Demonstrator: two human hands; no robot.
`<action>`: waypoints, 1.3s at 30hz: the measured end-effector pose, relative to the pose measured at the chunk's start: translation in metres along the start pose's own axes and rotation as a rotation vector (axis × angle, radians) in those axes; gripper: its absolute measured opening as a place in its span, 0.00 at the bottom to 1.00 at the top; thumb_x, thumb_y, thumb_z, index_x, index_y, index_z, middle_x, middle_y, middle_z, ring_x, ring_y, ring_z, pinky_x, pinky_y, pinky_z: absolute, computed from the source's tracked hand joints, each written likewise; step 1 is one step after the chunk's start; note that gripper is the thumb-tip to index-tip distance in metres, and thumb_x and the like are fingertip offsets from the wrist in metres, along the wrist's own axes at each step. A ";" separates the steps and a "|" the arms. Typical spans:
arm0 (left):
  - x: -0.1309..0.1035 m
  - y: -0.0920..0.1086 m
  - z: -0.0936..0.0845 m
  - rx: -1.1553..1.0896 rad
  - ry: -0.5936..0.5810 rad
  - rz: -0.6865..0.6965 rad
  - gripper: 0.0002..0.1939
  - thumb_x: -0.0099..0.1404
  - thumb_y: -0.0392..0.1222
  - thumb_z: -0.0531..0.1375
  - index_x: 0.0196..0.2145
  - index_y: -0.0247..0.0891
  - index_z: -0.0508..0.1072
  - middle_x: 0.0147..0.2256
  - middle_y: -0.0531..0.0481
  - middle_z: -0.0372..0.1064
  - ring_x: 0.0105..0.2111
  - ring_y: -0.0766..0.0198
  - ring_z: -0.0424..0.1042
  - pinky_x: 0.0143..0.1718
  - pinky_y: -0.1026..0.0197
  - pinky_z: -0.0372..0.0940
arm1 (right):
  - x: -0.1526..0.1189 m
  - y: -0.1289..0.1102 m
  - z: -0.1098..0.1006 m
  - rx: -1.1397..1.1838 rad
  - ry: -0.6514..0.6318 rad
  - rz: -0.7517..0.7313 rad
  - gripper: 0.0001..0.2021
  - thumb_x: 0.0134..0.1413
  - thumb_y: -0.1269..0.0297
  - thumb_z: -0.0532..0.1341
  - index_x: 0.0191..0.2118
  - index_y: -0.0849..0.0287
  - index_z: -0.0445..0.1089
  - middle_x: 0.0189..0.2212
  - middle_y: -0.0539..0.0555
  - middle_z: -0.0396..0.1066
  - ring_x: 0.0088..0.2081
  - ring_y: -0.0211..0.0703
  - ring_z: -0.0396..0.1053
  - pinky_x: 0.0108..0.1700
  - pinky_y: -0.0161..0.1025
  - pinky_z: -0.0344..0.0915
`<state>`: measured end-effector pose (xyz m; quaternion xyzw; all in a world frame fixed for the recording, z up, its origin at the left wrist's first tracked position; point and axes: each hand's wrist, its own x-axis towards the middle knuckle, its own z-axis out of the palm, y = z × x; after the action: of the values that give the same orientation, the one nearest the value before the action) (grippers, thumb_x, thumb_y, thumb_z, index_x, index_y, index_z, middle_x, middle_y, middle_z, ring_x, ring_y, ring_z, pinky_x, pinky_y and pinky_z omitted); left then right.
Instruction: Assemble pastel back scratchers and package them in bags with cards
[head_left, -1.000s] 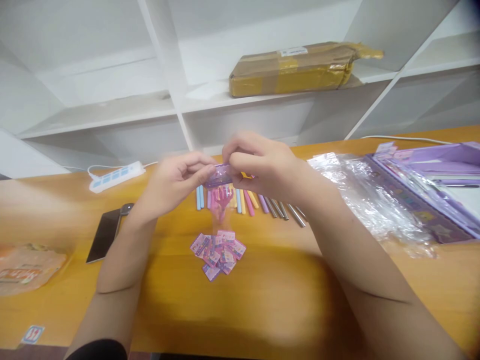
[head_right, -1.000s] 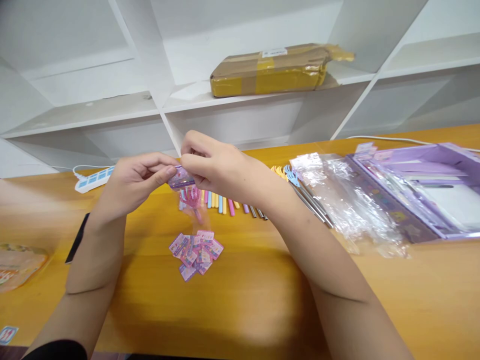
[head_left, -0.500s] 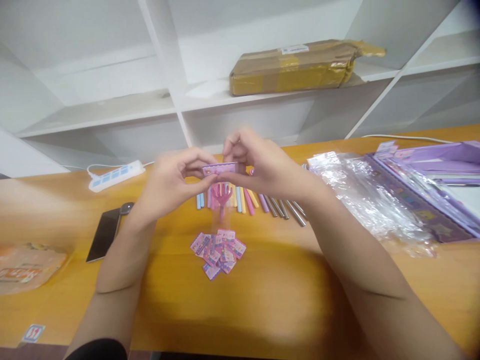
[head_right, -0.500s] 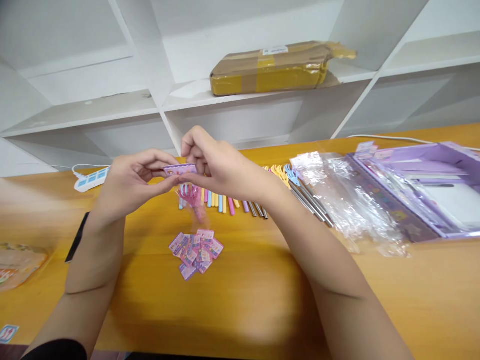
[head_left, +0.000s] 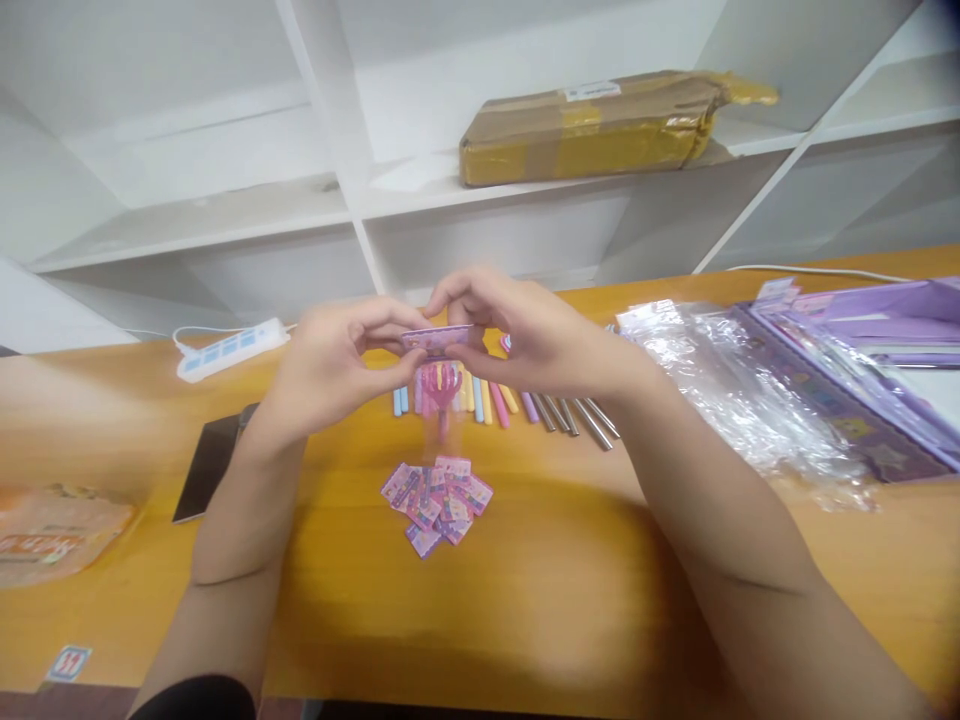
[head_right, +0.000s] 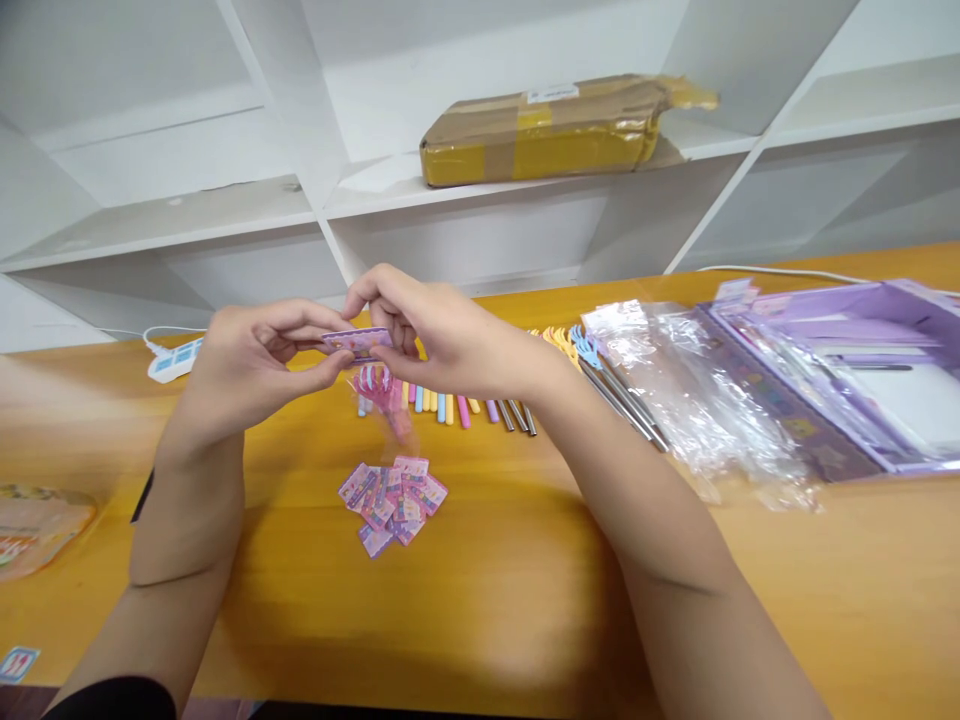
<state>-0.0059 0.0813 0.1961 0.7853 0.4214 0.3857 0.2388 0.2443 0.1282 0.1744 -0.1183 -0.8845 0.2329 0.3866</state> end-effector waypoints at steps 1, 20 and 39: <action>0.000 0.001 0.000 0.001 -0.004 -0.002 0.12 0.66 0.45 0.74 0.46 0.41 0.85 0.42 0.47 0.86 0.44 0.55 0.86 0.47 0.58 0.80 | 0.000 0.000 -0.001 0.003 -0.016 -0.003 0.14 0.74 0.69 0.63 0.60 0.58 0.65 0.37 0.48 0.74 0.37 0.34 0.69 0.38 0.33 0.62; 0.002 0.001 -0.008 0.049 -0.143 0.038 0.06 0.70 0.45 0.70 0.44 0.44 0.82 0.42 0.48 0.85 0.41 0.57 0.85 0.47 0.56 0.79 | -0.004 0.001 -0.015 0.187 -0.220 0.214 0.17 0.70 0.57 0.68 0.58 0.56 0.70 0.41 0.52 0.80 0.35 0.36 0.74 0.36 0.35 0.67; 0.000 0.010 -0.018 0.098 -0.372 0.169 0.10 0.76 0.48 0.67 0.48 0.41 0.79 0.42 0.50 0.83 0.38 0.64 0.82 0.43 0.61 0.76 | -0.104 0.019 0.014 -0.049 0.178 0.445 0.16 0.76 0.50 0.61 0.40 0.54 0.78 0.40 0.54 0.78 0.40 0.44 0.74 0.50 0.45 0.72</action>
<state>-0.0153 0.0766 0.2138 0.8861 0.3212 0.2316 0.2408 0.3046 0.1000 0.0917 -0.3399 -0.8044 0.2793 0.3993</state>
